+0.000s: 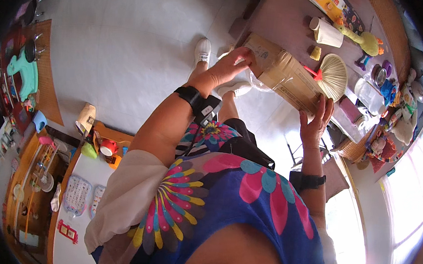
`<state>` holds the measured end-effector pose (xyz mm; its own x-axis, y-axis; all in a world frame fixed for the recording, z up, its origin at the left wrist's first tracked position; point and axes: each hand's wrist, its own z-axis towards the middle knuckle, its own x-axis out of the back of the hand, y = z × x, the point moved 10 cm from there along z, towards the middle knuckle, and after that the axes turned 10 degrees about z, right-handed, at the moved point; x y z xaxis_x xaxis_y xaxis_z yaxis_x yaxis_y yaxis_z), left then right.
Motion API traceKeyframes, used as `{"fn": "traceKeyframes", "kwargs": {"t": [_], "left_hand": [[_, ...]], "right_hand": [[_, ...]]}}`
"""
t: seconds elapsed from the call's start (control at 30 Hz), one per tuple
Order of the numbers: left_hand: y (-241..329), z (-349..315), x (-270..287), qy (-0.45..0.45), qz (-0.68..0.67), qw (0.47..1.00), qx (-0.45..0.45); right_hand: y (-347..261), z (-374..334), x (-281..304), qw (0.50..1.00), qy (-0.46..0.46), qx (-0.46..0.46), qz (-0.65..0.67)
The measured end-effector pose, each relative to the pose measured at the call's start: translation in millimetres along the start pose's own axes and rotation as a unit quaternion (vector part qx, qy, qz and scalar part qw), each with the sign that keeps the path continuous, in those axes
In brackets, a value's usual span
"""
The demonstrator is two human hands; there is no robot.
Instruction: The person opens a cardboard box and removes two white spray bottles. They unscrew the caps, insert the spray nozzles, and reassemble the bottles. The person tests the spray mechanism on both bottles and places them on the table.
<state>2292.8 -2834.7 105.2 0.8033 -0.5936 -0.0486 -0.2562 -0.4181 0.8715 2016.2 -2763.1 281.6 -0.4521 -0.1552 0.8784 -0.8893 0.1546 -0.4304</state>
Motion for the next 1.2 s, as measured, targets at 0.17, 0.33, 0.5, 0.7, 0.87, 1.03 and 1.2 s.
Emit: {"fn": "traceKeyframes", "kwargs": {"t": [0.17,0.33,0.5,0.7,0.87,1.03,1.2], "left_hand": [[14.6,-16.1,-4.1,0.052,0.107,0.99,-0.076],[107.9,-24.9,3.4,0.083,0.05,0.983,-0.158],[210.2,-37.8,-40.5,0.04,0.408,0.849,-0.333],[224.9,-35.4,-74.4,0.067,0.587,0.746,-0.308],[216.0,-39.7,-84.6,0.08,0.637,0.711,-0.287],[215.4,-39.1,-88.2,0.049,0.646,0.703,-0.294],[227.0,-28.2,-86.6,0.047,0.644,0.666,-0.372]], "right_hand": [[2.6,-4.1,-5.6,1.0,-0.01,0.01,0.001],[-0.5,-1.6,4.2,0.999,0.023,-0.037,0.004],[-8.7,0.0,13.2,0.997,0.024,-0.066,0.014],[-8.3,-2.9,22.0,0.996,0.075,-0.048,0.019],[-7.6,-8.1,23.9,0.994,0.097,-0.046,0.014],[-3.5,-13.8,21.2,0.994,0.102,-0.042,0.018],[10.9,-9.6,10.2,0.992,0.113,-0.043,0.032]]}}
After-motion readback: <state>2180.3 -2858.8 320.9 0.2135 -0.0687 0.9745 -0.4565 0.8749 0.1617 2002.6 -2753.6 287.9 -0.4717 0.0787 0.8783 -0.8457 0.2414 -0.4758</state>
